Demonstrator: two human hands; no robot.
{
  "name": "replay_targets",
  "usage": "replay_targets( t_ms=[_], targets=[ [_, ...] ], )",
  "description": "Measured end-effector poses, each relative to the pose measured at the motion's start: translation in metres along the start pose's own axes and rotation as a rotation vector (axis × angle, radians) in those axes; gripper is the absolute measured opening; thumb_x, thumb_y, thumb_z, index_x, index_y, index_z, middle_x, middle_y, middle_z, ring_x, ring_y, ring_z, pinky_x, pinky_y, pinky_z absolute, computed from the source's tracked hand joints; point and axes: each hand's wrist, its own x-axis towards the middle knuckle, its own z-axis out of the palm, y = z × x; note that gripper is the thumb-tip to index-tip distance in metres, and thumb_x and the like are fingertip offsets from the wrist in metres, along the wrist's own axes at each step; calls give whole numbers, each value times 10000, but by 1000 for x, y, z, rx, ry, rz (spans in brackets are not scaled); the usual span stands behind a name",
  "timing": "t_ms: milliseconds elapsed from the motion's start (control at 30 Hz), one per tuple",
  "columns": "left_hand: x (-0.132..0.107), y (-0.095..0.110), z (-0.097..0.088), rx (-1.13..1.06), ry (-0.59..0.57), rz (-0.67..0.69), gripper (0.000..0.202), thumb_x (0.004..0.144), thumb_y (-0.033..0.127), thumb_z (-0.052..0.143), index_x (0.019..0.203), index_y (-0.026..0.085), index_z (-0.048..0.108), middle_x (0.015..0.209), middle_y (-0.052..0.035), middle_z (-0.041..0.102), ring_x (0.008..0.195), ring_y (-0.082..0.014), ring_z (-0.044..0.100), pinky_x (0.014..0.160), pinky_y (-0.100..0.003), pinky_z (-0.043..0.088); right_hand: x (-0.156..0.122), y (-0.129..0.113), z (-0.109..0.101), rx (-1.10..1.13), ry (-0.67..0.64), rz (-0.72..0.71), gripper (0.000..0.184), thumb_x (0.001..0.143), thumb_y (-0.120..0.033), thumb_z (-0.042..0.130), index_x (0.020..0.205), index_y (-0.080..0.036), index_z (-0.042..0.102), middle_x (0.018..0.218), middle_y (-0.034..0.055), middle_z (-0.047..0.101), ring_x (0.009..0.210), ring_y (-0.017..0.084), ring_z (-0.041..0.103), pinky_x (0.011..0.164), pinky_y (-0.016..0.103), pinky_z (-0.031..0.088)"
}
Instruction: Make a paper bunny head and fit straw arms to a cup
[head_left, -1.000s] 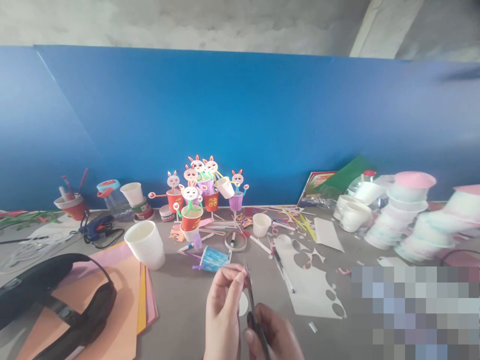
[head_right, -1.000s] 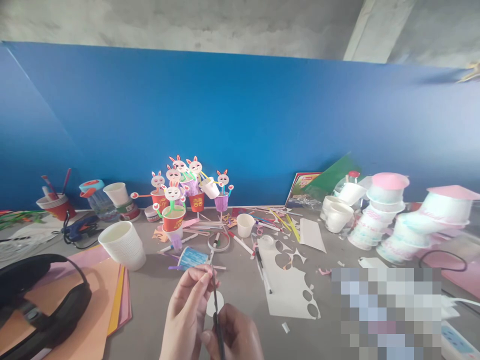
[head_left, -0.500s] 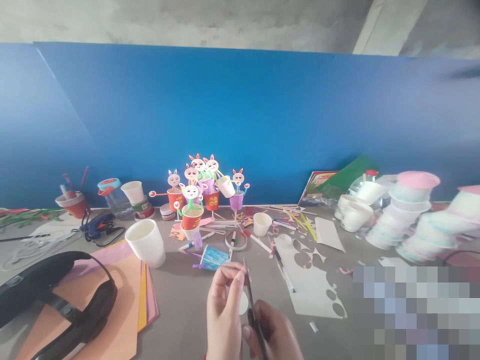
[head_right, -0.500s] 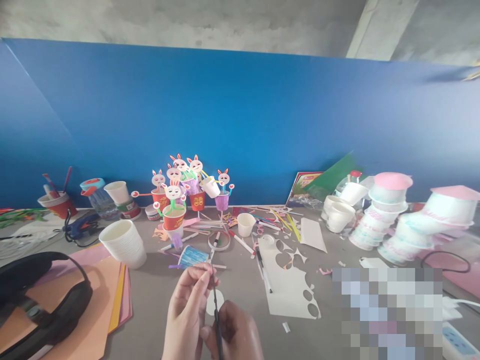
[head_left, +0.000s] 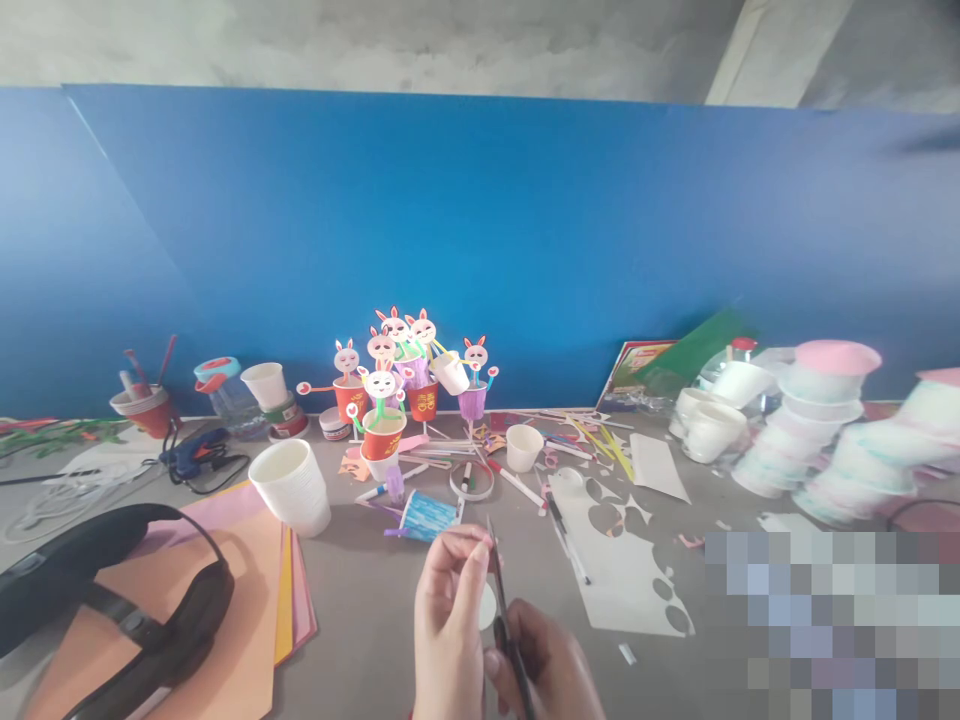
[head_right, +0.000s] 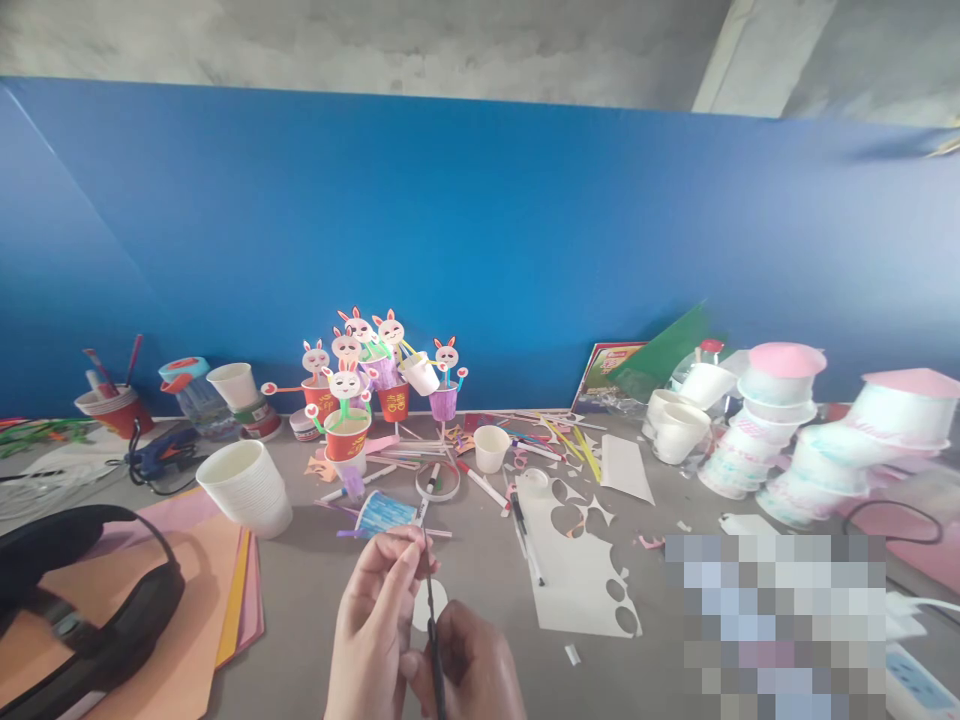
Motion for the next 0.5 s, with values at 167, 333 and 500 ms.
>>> replay_targets(
  t_ms=[167,333,500],
  targets=[
    [0,-1,-1,21,0,-6,271,851,454,730,773,221,616,942,-21,627,944,-181,572,782,-220,457,0,1,-1,-36,-9,-11,645,713,-852,542,601,-249,342,480,-58,412,491,105,326,489,235,251],
    [1,-3,-2,36,-7,-3,271,868,463,711,782,223,618,948,-14,620,938,-175,567,805,-223,445,1,6,0,6,-29,-23,619,735,-816,563,612,-254,332,498,-63,402,495,104,329,497,252,240],
    [0,-2,0,23,-7,-7,276,861,464,718,778,221,614,945,-21,623,948,-188,567,811,-242,449,1,8,0,34,-40,-45,598,752,-780,584,634,-256,320,531,-76,366,508,100,306,507,256,220]
  ],
)
